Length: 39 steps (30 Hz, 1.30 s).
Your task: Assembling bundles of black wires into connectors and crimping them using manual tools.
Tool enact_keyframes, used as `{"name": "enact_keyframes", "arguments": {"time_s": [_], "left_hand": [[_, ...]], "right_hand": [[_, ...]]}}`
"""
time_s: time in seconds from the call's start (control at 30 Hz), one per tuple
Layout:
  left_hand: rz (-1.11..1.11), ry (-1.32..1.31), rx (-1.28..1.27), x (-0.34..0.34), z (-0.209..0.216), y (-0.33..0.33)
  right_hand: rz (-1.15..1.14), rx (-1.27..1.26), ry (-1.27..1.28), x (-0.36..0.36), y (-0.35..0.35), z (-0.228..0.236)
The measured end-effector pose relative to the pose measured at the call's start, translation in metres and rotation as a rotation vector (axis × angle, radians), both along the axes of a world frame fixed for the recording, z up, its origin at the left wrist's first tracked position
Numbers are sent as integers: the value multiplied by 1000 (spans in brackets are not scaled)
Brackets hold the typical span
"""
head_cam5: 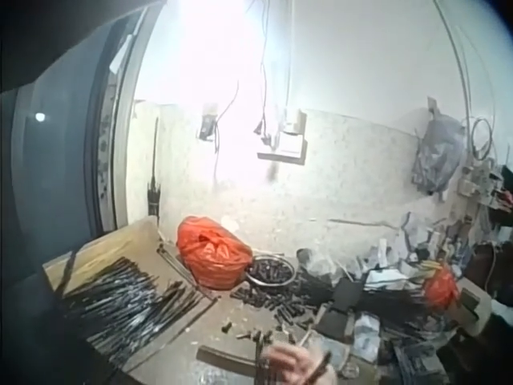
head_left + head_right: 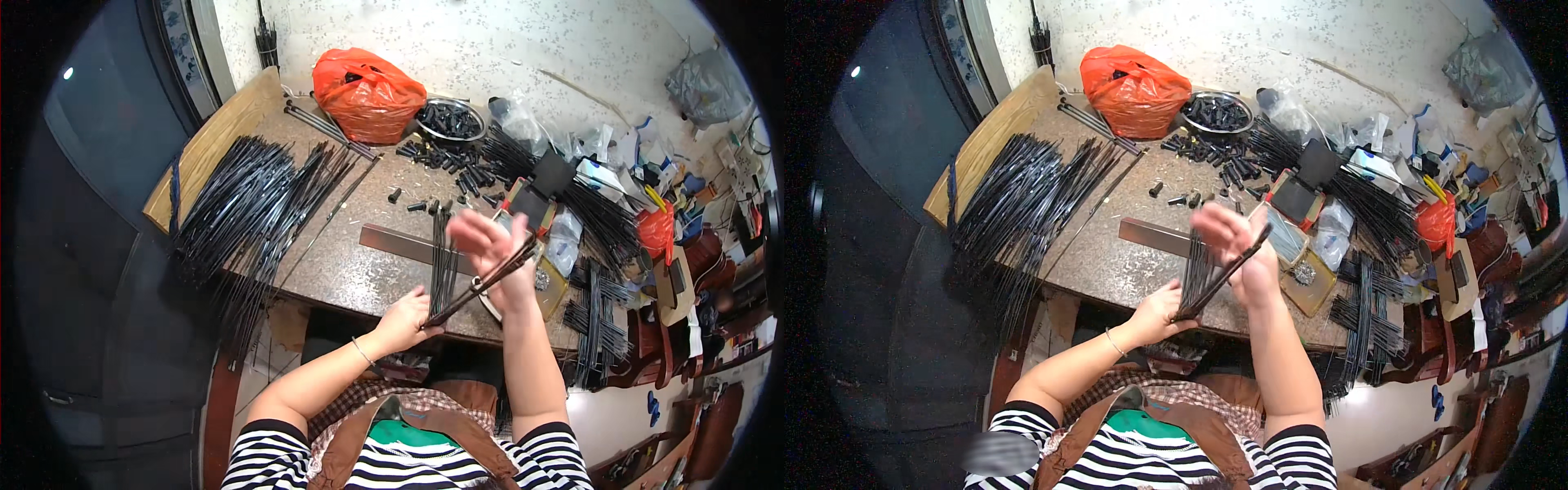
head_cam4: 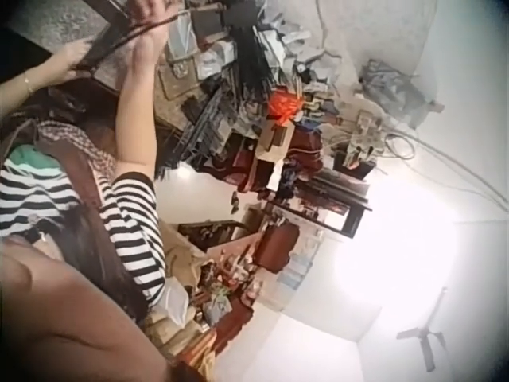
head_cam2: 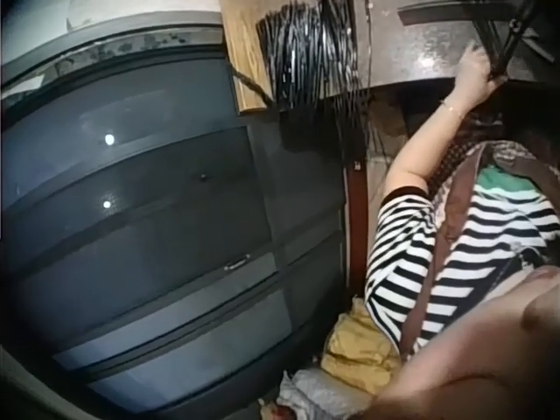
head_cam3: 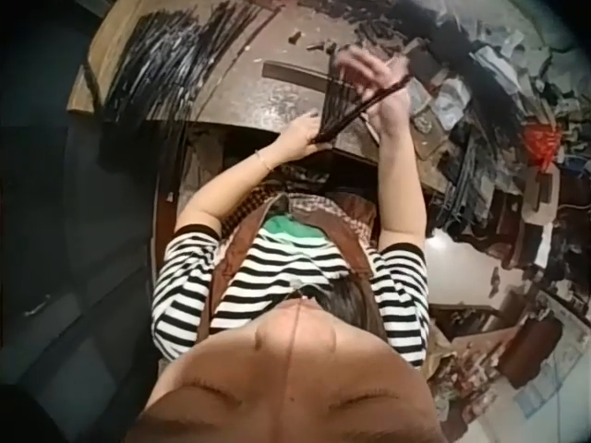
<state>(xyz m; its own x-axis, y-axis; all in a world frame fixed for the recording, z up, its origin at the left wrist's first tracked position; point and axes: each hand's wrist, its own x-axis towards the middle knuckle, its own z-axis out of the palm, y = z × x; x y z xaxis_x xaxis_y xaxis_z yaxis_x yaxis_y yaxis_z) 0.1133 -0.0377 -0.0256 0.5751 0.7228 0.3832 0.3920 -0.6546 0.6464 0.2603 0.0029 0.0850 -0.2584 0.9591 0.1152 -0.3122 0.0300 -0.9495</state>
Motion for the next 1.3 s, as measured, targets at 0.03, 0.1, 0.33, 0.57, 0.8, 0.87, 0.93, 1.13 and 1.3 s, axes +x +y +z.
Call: {"name": "enact_keyframes", "arguments": {"time_s": [0.03, 0.1, 0.33, 0.57, 0.8, 0.87, 0.93, 1.13, 1.3], "left_hand": [[3, -3, -10, 0, -2, -4], [394, -14, -11, 5, -3, -13], [-444, 436, 507, -11, 16, 5], [-724, 344, 563, -8, 15, 11], [-547, 322, 415, -3, 18, 0], [-607, 300, 418, -2, 17, -1], [-655, 293, 441, -3, 20, 0], [-585, 280, 479, -7, 19, -3], [-505, 308, 363, -1, 17, -4]], "right_hand": [[190, 175, 66, 5, -20, 0], [184, 45, 156, 11, -54, -12], [-607, -418, -10, -15, -46, -42], [-132, -730, 96, -23, 2, -79], [-494, -301, -269, -14, -30, -52], [-337, -554, -61, -22, -30, -66], [-249, -589, 80, -21, -28, -71], [-460, 54, -589, -4, -8, -59], [-560, -189, -419, -10, -33, -61]]}}
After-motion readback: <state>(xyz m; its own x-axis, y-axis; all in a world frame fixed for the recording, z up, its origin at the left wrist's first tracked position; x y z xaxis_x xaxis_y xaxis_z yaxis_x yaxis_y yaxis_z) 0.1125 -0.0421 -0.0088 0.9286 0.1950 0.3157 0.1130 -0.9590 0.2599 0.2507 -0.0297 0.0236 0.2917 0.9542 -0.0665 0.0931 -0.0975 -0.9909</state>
